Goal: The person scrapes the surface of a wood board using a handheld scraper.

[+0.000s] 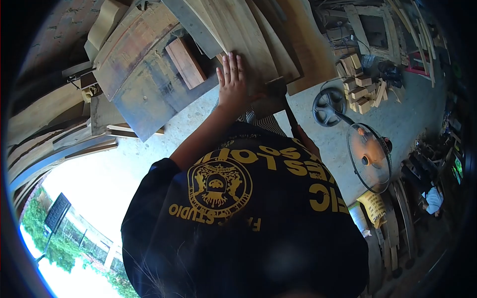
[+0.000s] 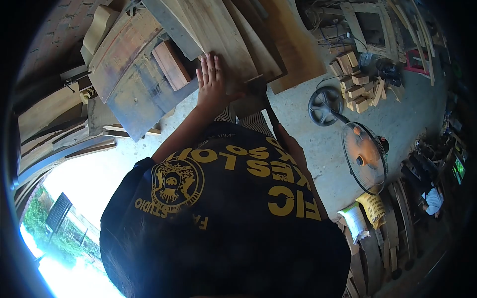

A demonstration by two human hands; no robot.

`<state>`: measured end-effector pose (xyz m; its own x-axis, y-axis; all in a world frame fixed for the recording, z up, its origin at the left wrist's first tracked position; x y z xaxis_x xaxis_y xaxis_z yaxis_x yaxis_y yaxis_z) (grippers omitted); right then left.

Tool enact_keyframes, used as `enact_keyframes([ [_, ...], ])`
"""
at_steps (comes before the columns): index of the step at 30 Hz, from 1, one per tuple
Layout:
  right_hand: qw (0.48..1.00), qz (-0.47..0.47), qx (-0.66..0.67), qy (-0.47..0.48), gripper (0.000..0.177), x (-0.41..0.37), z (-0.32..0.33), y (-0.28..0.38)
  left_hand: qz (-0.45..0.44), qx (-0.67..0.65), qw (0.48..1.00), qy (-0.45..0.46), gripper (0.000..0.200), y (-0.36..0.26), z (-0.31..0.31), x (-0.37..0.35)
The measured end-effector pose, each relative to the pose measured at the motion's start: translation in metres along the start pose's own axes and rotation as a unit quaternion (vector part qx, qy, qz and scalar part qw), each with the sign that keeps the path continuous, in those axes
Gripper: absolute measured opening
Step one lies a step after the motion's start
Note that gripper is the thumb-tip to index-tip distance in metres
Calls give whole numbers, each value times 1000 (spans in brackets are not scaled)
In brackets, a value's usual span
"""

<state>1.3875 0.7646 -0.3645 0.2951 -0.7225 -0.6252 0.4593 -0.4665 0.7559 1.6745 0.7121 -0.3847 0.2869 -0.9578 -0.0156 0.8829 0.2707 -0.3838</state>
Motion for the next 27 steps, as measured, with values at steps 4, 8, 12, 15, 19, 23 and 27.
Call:
enact_keyframes([
  [4, 984, 93, -149, -1, 56, 23, -14, 34, 4, -32, 999, 18, 136, 5, -6, -1],
  [8, 961, 184, -205, -21, 52, 51, -37, 83, 9, -66, 998, -8, 139, 8, -4, -2],
  [12, 959, 197, -201, -34, 50, 35, -26, 63, 18, -77, 997, -9, 138, 8, -3, -1],
  [15, 974, 137, -179, -18, 52, 20, -5, 9, 13, -82, 996, -21, 138, 9, -4, -2],
  [19, 972, -201, 116, 26, 51, 17, -1, -33, 14, -102, 994, -26, 139, 12, -7, -2],
  [23, 952, 220, -209, -29, 52, 37, -27, 70, 8, -125, 991, -34, 139, 15, -10, -2],
  [27, 956, 207, -206, -27, 52, 40, -31, 68, 12, -110, 993, -48, 140, 13, -6, 0],
])
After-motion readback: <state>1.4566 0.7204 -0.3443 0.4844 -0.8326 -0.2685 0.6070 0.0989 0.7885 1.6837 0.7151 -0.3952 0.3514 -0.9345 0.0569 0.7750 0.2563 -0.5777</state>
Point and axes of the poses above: each hand's wrist, its own x-axis towards the middle knuckle, its own z-axis out of the back of the hand, y = z × x, the point moved 6 cm from there along x, towards the middle knuckle, and after that the axes turned 6 degrees about -y, right-handed, at the moved point
